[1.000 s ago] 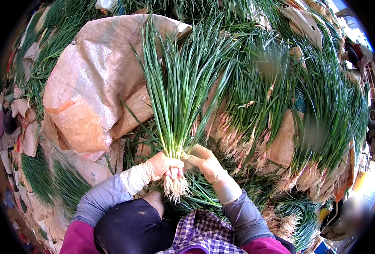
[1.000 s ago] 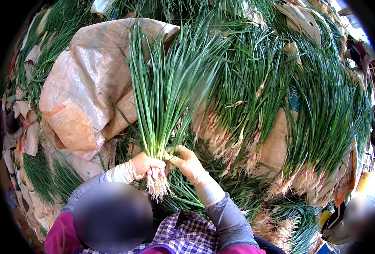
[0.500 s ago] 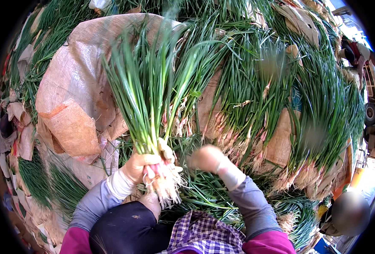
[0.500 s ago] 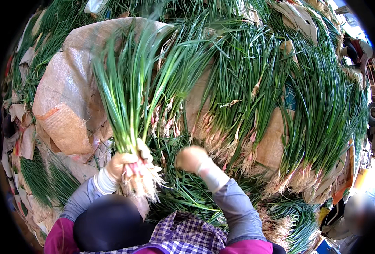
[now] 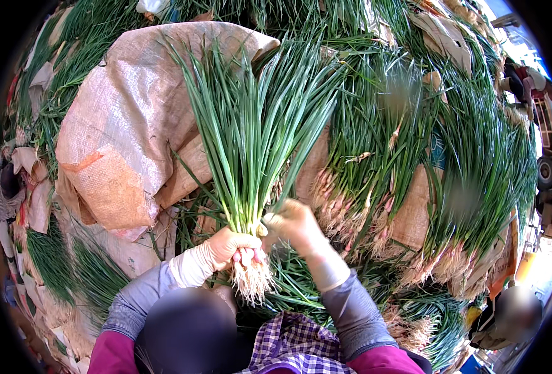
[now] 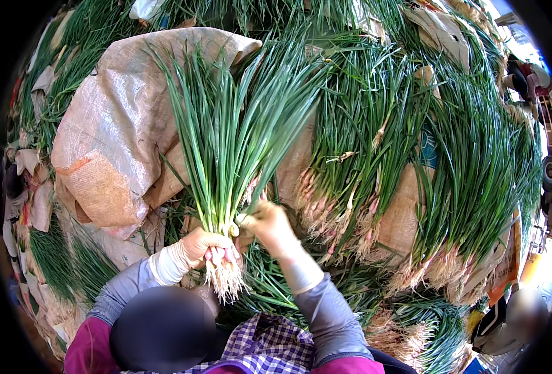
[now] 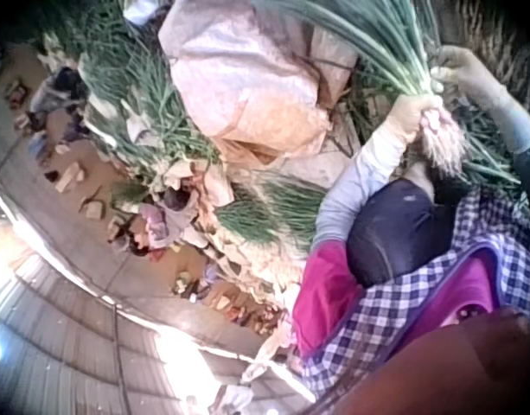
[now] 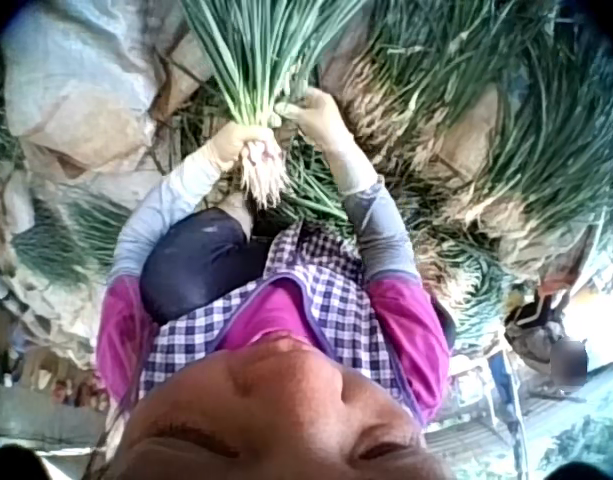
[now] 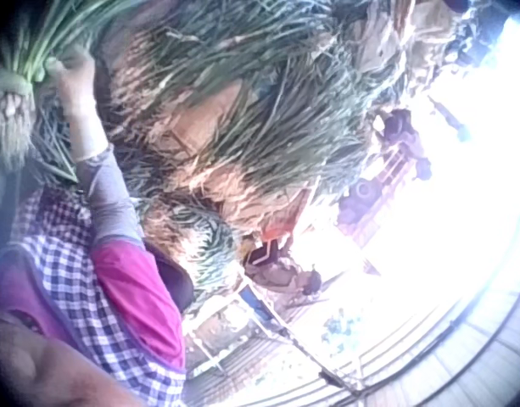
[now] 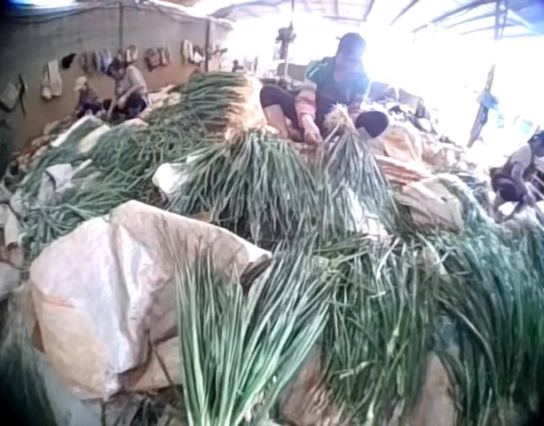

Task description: The person sorts green vegetables by hand, removing outer leaves and arranging them into organized bundles on a tarp-covered ground.

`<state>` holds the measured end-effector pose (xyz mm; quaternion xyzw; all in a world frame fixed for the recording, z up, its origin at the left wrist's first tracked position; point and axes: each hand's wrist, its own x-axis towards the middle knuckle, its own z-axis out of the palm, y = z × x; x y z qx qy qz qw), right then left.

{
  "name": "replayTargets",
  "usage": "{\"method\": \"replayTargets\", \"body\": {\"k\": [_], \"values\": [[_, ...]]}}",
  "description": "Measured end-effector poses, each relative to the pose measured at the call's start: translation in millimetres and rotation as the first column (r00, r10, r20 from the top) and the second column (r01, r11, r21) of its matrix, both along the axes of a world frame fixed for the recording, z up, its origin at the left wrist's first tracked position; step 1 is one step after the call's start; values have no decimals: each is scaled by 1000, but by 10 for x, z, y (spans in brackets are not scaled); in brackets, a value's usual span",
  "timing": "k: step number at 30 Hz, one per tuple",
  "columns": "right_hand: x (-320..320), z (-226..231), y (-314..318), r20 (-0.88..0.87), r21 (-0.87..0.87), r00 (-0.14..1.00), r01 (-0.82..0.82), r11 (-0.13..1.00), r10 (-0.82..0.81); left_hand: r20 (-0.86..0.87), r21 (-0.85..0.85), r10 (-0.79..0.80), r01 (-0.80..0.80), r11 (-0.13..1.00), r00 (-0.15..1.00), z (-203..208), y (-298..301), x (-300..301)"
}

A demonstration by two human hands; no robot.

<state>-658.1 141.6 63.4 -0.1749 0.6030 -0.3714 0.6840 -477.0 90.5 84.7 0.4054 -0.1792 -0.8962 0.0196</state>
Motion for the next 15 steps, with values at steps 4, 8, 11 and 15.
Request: {"method": "replayTargets", "body": {"k": [4, 8, 11, 15], "values": [[323, 242, 12, -216, 64, 976, 28, 998, -14, -60, 165, 205, -193, 967, 977, -180, 146, 99], [24, -370, 123, -242, -100, 878, 402, 910, -414, -419, 265, 330, -233, 936, 846, 221, 64, 44], [-178, -241, 130, -756, 175, 323, -739, 651, 569, -469, 192, 400, -351, 916, 788, 260, -5, 178], [-530, -527, -329, -973, 189, 126, -44, 981, 193, -239, 122, 381, -361, 924, 893, -109, 32, 211]]}}
